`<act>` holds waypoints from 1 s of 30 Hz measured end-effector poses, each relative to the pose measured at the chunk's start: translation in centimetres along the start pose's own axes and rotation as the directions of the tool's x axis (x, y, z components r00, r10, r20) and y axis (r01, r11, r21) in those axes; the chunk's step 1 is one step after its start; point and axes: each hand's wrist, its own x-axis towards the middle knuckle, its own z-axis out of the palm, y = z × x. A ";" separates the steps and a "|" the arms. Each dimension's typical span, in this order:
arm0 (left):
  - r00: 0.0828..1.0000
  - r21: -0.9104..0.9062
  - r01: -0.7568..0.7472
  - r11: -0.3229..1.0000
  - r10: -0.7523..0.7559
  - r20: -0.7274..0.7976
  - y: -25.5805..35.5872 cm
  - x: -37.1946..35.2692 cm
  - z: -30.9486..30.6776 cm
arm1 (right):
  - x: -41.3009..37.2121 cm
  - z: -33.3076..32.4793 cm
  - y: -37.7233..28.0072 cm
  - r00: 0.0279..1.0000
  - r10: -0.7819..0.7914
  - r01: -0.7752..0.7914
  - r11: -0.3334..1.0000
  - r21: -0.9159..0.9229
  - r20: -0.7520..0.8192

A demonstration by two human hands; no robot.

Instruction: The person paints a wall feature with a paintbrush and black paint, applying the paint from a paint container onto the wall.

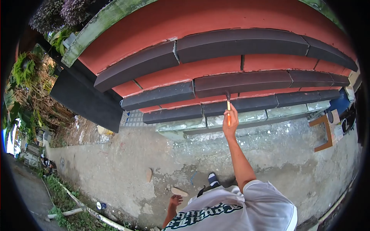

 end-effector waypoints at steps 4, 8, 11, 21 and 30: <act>1.000 -0.001 -0.016 1.000 0.016 -0.005 0.9 1.0 1.1 | 1.4 -1.7 0.7 0.990 0.031 -0.039 0.997 -0.059 -0.139; 0.998 0.009 -0.053 0.999 0.053 -0.014 1.6 0.7 2.5 | 0.1 1.0 0.0 1.000 0.005 -0.005 0.999 -0.040 0.013; 0.998 -0.013 -0.056 0.998 0.056 -0.015 1.8 0.3 3.5 | -1.8 4.0 -1.8 0.991 0.017 -0.029 0.996 0.089 0.131; 1.000 -0.089 0.020 0.996 -0.018 0.025 -0.4 0.3 7.4 | -0.2 1.3 0.2 0.963 0.020 -0.061 0.987 0.146 0.270; 0.997 -0.039 -0.025 0.999 0.027 0.072 2.0 1.1 12.7 | 6.7 -10.3 7.5 0.991 0.098 -0.106 0.991 -0.084 -0.096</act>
